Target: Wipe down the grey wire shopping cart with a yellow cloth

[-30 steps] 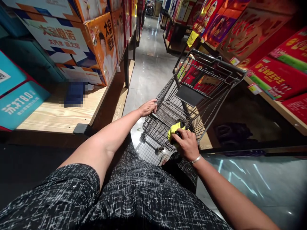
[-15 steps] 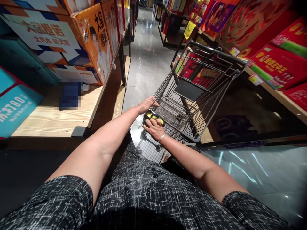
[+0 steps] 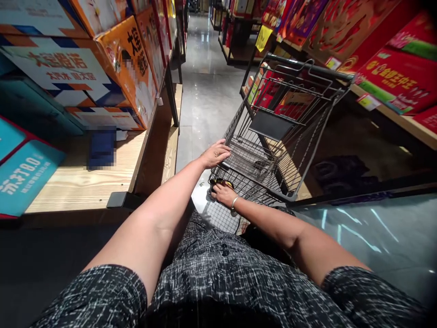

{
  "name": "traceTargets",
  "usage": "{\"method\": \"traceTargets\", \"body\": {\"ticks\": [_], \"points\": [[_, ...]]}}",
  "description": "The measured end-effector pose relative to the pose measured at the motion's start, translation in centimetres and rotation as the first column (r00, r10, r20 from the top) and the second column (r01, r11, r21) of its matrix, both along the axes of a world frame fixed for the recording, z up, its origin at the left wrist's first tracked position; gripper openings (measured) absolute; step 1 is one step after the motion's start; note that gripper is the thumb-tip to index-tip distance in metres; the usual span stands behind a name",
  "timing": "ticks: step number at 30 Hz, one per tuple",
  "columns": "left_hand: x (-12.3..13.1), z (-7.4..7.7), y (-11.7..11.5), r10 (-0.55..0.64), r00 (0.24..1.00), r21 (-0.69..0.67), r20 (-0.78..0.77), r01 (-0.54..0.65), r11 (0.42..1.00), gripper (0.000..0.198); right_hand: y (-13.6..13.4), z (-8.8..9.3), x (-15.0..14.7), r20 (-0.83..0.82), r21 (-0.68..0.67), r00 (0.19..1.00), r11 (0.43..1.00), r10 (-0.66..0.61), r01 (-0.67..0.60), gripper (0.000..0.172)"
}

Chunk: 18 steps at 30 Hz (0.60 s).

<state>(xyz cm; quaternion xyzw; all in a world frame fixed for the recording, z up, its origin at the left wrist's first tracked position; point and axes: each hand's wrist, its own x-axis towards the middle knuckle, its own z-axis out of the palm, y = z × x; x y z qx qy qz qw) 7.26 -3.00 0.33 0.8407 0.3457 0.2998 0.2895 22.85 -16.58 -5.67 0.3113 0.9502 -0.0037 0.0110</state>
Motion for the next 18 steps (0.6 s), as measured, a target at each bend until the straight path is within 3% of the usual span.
{"method": "traceTargets", "body": {"ticks": [3, 6, 9, 12, 15, 18], "points": [[0.0, 0.1, 0.0, 0.021, 1.000, 0.016, 0.004, -0.021, 1.000, 0.028, 0.3, 4.2, 2.3, 0.008, 0.154, 1.000, 0.988, -0.007, 0.006, 0.024], [0.1, 0.4, -0.2, 0.041, 0.999, -0.001, 0.009, -0.041, 0.999, 0.026, -0.3, 8.2, 4.8, -0.054, 0.416, 0.998, 0.910, 0.034, -0.008, 0.021], [0.1, 0.6, -0.5, 0.061, 0.998, -0.014, 0.012, -0.061, 0.998, 0.026, -1.5, 9.1, 7.2, -0.137, 0.542, 0.990, 0.839, 0.042, 0.039, 0.018], [0.2, 0.5, -0.4, 0.071, 0.997, -0.004, -0.001, -0.071, 0.997, 0.025, -2.7, 5.9, 8.5, -0.106, 0.451, 0.993, 0.888, -0.044, 0.088, 0.018], [0.4, 0.5, -0.4, 0.082, 0.996, -0.005, -0.025, -0.082, 0.997, 0.025, -3.7, 0.7, 8.4, 0.021, 0.164, 0.995, 0.982, -0.097, 0.093, 0.019], [0.5, 0.7, -0.4, 0.090, 0.995, -0.022, -0.047, -0.092, 0.996, 0.024, -4.4, -3.5, 7.3, 0.058, -0.016, 0.987, 0.988, -0.151, 0.153, 0.021]]}}
